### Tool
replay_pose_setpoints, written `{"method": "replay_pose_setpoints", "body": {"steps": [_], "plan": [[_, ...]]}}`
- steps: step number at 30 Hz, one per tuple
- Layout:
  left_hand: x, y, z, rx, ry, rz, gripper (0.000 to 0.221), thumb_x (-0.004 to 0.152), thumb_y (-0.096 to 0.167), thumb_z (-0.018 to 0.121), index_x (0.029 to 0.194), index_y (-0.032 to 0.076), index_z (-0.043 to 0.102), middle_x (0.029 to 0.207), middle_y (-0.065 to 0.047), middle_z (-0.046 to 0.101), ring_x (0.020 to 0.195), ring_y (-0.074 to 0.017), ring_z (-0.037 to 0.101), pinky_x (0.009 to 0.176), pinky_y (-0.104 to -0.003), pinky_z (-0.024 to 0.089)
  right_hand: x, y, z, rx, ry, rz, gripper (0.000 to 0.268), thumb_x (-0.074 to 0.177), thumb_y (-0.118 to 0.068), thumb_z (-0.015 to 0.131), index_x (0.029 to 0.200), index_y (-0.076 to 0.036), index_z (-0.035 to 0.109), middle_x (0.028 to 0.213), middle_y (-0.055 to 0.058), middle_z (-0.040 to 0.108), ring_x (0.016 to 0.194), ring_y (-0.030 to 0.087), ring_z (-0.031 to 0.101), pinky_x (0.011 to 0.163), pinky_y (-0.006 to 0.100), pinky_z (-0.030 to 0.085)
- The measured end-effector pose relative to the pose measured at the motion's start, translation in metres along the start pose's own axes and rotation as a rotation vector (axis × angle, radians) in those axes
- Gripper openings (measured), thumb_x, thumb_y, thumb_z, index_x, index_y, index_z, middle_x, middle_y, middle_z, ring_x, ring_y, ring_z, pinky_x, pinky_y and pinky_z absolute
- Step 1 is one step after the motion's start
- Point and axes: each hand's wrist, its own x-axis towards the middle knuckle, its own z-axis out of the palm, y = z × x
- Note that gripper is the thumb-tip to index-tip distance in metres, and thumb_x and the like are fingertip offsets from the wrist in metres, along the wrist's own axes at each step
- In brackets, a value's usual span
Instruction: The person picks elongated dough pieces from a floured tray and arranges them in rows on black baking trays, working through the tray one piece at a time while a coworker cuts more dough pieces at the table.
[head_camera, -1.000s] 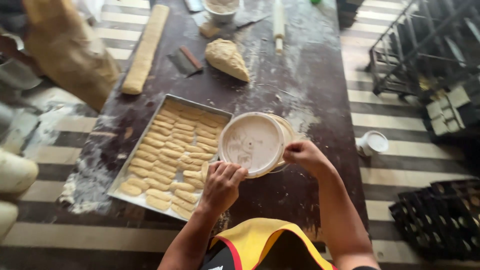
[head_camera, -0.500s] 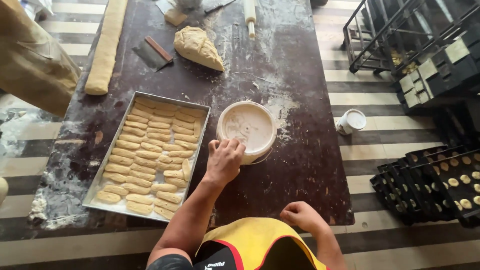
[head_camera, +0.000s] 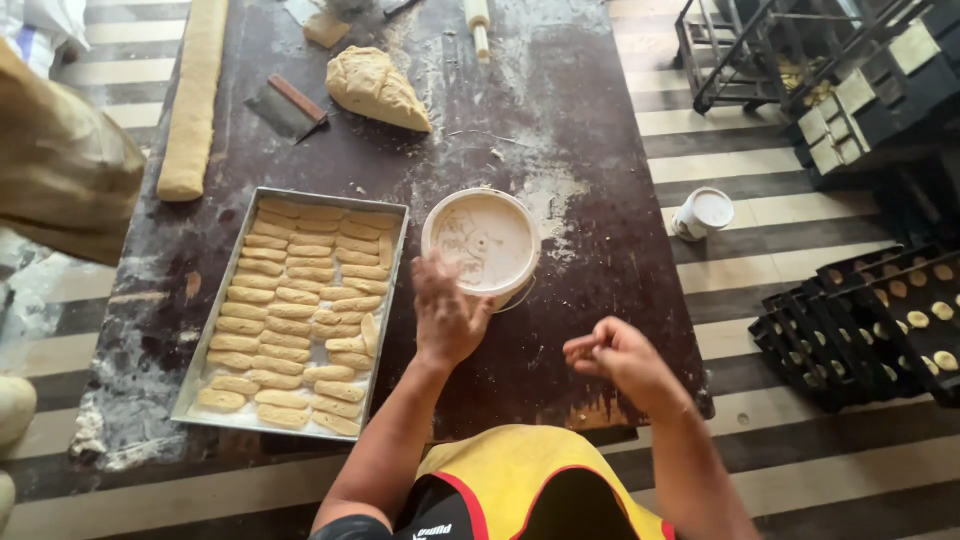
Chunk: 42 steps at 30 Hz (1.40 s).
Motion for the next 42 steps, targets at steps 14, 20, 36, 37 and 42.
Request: {"method": "replay_pose_setpoints", "body": {"steps": [14, 20, 36, 37, 42], "plan": [[-0.010, -0.010, 0.048, -0.693, 0.111, -0.601, 0.110, 0.085, 0.039, 0.082, 0.156, -0.012, 0.016, 0.155, -0.033, 0.036, 0.144, -0.0434, 0.040, 0.117, -0.042, 0.036, -0.204, -0.209, 0.139, 0.344, -0.532, -0.565, 0.022, 0.110, -0.012, 0.042, 0.097, 0.004, 0.050, 0.108, 0.029, 0.072, 0.103, 0.034, 0.070, 0.096, 0.047, 0.058], [0.004, 0.000, 0.035, -0.887, 0.090, -0.706, 0.089, 0.083, 0.029, 0.082, 0.149, -0.006, 0.034, 0.145, -0.025, 0.052, 0.134, -0.0351, 0.053, 0.111, -0.038, 0.042, -0.163, -0.174, 0.122, -0.103, -0.319, -0.453, 0.007, 0.103, 0.003, 0.048, 0.099, 0.002, 0.053, 0.109, 0.021, 0.073, 0.104, 0.028, 0.074, 0.095, 0.042, 0.062], [0.126, 0.015, 0.108, -1.095, 0.216, -0.757, 0.076, 0.091, 0.022, 0.070, 0.154, -0.002, 0.034, 0.148, -0.024, 0.051, 0.137, -0.0340, 0.051, 0.115, -0.040, 0.039, -0.097, 0.060, -0.017, -0.211, 0.362, 0.092, 0.009, 0.097, 0.003, 0.054, 0.098, 0.001, 0.062, 0.096, 0.011, 0.071, 0.091, 0.018, 0.073, 0.085, 0.032, 0.062], [0.142, 0.008, 0.125, -1.093, 0.209, -0.761, 0.076, 0.091, 0.022, 0.070, 0.154, -0.002, 0.034, 0.148, -0.024, 0.051, 0.137, -0.0340, 0.051, 0.115, -0.040, 0.039, -0.098, 0.060, -0.015, -0.207, 0.364, 0.099, 0.009, 0.097, 0.003, 0.054, 0.098, 0.001, 0.062, 0.096, 0.011, 0.071, 0.091, 0.018, 0.073, 0.085, 0.032, 0.062], [0.187, -0.008, 0.135, -0.885, -0.016, -1.037, 0.067, 0.094, 0.052, 0.069, 0.130, -0.003, 0.060, 0.126, -0.023, 0.067, 0.119, -0.0342, 0.064, 0.098, -0.043, 0.050, -0.105, 0.053, 0.000, -0.155, 0.320, -0.047, 0.009, 0.092, 0.008, 0.058, 0.098, 0.001, 0.062, 0.099, 0.011, 0.071, 0.096, 0.017, 0.074, 0.086, 0.031, 0.059]]}}
